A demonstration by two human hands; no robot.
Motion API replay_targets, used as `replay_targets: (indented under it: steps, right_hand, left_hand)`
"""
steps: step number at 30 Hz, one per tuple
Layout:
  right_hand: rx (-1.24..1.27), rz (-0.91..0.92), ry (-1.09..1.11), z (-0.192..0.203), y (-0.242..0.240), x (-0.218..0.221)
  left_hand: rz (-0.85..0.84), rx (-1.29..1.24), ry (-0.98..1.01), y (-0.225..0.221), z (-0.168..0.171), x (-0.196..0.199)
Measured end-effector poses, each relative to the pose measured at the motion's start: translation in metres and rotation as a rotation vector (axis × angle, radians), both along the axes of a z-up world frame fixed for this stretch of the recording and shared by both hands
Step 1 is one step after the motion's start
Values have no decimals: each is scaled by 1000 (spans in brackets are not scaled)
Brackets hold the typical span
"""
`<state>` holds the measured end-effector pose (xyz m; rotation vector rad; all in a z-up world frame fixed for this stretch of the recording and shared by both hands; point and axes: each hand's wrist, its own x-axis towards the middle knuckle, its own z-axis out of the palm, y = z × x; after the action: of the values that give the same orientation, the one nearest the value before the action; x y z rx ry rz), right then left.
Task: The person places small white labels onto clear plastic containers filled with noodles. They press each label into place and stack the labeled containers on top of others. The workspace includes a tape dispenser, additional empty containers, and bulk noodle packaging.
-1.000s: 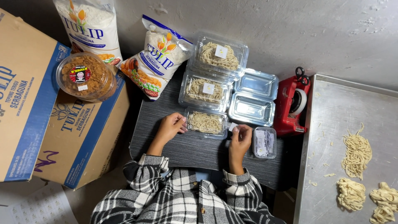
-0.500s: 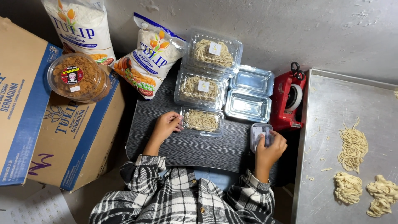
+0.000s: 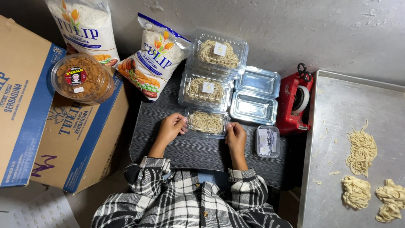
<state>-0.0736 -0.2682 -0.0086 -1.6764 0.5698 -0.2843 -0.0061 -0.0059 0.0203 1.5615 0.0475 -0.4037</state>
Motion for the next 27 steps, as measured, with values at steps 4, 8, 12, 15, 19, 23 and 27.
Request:
replay_targets:
  steps: [4, 8, 12, 15, 19, 23, 27]
  right_hand:
    - [-39, -6, -17, -11, -5, 0]
    - [-2, -34, -21, 5, 3, 0]
    - [50, -75, -27, 19, 11, 1]
    - [50, -68, -37, 25, 12, -3]
    - [46, -98, -45, 25, 13, -8]
    - [68, -136, -147, 34, 22, -29]
    - [322, -169, -109, 27, 49, -72]
  left_hand:
    - [1, 45, -14, -1, 1, 0]
    - [17, 23, -11, -2, -3, -2]
    - [179, 151, -155, -7, 23, -24]
    - [450, 494, -551, -15, 30, -65]
    - [257, 233, -282, -44, 9, -99]
    - [196, -295, 385, -50, 10, -93]
    - [180, -315, 414, -60, -2, -79]
